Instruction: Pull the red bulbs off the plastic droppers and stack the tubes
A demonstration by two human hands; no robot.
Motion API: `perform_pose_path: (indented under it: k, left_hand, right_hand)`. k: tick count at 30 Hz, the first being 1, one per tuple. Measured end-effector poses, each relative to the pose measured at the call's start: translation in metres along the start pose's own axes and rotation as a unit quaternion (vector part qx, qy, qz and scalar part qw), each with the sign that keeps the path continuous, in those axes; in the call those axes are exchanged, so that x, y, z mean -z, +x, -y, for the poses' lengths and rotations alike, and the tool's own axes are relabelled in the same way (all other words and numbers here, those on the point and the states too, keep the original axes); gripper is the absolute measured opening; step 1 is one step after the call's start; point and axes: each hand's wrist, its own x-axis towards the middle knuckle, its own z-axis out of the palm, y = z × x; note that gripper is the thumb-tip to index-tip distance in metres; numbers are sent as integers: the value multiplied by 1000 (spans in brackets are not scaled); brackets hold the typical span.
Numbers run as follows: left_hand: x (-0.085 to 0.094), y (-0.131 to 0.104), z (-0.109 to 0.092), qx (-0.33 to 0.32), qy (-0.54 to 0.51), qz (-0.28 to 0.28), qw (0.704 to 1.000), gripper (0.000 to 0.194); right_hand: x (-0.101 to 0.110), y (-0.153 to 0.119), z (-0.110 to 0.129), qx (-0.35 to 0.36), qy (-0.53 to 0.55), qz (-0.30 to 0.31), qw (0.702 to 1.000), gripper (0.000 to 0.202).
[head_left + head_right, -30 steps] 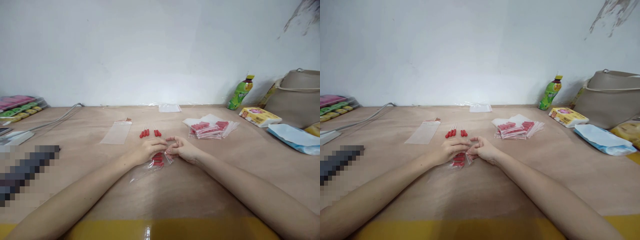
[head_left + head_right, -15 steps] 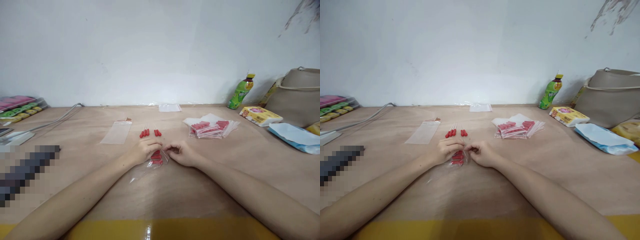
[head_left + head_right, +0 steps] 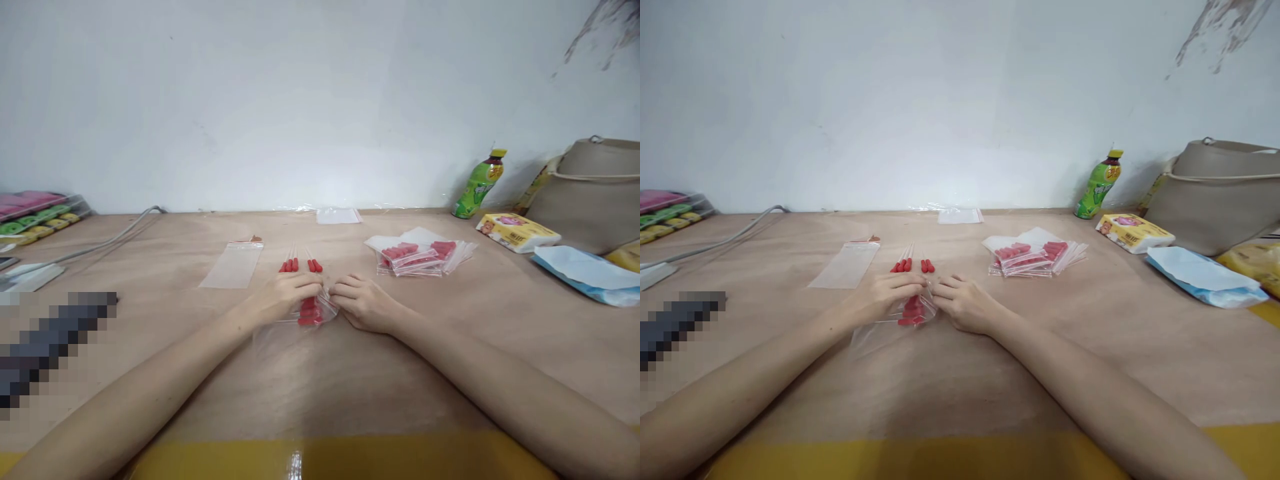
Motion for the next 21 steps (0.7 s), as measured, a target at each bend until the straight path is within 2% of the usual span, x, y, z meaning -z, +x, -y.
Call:
perform_pose_path:
  k: [3,5,9,11,14,18,21]
  left_hand:
    - [7,-2,7,-16,45,16,999,25]
    - [8,-3,11,2,34,21,999,24]
    - [4,-5,9,41,-29,91,995,27]
    - [3,-9,4,72,-54,85,992,28]
    - [4,-19,-4,125,-90,59,986,33]
    - [6,-34,-10,187,-127,64,972,42]
    - [4,-37,-9,180,-160,46,969,40]
  right_hand:
    - [9,0,2,-8,60,23,998,14]
    - [13,0,4,-58,134,35,989,14]
    - [5,1,4,-224,281,14,933,27]
    - [-3,2,3,-275,320,8,907,26]
    - [-11,6,4,-296,349,20,889,24]
    - [-9,16,9,-298,330,29,895,19]
    - [-6,20,12,-301,306,42,902,16]
